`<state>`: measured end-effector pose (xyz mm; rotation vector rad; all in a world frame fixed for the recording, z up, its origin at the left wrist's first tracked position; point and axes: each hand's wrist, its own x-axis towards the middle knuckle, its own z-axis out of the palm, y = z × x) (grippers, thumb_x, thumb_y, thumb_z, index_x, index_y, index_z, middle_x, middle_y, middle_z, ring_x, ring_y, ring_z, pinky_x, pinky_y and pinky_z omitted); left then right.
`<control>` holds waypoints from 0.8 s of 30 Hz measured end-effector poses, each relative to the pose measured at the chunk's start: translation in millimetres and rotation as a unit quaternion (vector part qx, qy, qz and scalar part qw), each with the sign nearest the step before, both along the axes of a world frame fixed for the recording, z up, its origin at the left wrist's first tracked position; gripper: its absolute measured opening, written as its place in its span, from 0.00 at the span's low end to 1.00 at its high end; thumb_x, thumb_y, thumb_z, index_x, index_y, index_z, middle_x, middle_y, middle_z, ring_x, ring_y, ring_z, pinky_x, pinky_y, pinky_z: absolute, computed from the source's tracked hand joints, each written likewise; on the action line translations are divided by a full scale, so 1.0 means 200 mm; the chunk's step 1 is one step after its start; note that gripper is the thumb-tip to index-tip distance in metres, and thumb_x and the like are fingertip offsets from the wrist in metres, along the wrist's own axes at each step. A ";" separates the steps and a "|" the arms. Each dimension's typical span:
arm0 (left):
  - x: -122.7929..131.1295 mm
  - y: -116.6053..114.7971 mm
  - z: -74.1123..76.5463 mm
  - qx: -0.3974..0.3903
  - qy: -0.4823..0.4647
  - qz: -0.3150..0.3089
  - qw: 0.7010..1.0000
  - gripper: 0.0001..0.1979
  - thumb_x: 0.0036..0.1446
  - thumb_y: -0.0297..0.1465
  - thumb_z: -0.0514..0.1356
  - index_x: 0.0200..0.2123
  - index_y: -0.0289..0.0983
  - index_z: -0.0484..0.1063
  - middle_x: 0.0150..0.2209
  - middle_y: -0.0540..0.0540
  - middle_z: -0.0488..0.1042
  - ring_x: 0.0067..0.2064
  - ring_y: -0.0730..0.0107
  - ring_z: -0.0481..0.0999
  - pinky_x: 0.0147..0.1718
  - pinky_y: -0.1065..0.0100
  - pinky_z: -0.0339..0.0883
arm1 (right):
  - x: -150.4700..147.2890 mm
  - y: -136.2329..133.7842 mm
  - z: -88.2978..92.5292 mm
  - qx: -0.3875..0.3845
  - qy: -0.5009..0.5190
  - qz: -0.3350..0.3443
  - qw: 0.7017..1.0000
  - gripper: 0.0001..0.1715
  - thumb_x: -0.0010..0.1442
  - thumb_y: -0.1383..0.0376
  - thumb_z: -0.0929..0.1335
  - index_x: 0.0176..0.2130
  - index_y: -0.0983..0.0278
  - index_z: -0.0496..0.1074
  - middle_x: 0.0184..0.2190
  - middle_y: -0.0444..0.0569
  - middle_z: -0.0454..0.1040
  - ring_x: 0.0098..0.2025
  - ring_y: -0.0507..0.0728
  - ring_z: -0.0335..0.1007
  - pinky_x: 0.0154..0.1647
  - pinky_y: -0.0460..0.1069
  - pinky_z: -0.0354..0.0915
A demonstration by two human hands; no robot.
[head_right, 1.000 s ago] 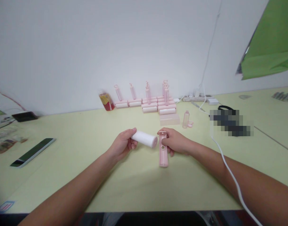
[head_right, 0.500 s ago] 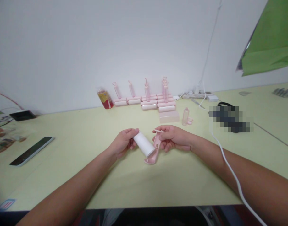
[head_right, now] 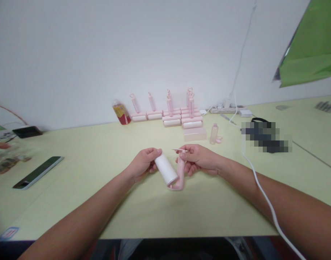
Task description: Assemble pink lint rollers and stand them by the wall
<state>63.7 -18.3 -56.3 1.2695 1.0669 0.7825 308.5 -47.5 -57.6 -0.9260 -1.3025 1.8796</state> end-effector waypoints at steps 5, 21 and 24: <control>0.00 0.00 0.00 -0.002 0.011 -0.015 1.000 0.21 0.52 0.48 0.65 0.30 0.36 0.66 0.16 0.54 0.63 0.14 0.80 0.59 0.11 0.77 0.47 | -0.02 -0.02 0.00 0.012 0.005 0.008 1.000 0.24 0.59 0.54 0.73 0.47 0.66 0.67 0.31 0.46 0.77 0.22 0.48 0.73 0.20 0.41 0.71; 0.04 -0.05 0.02 -0.028 -0.060 -0.078 0.995 0.24 0.51 0.49 0.67 0.39 0.37 0.65 0.22 0.54 0.67 0.17 0.80 0.62 0.13 0.78 0.49 | -0.08 -0.07 -0.01 0.028 -0.027 0.009 0.999 0.24 0.58 0.49 0.72 0.42 0.66 0.68 0.27 0.45 0.76 0.21 0.49 0.73 0.20 0.42 0.72; 0.04 -0.06 0.02 -0.014 -0.064 -0.079 0.995 0.25 0.51 0.48 0.67 0.42 0.38 0.64 0.23 0.53 0.69 0.18 0.79 0.63 0.13 0.78 0.50 | -0.08 -0.07 0.00 0.026 -0.023 -0.003 0.999 0.24 0.59 0.50 0.72 0.42 0.65 0.67 0.26 0.45 0.76 0.21 0.49 0.73 0.20 0.42 0.71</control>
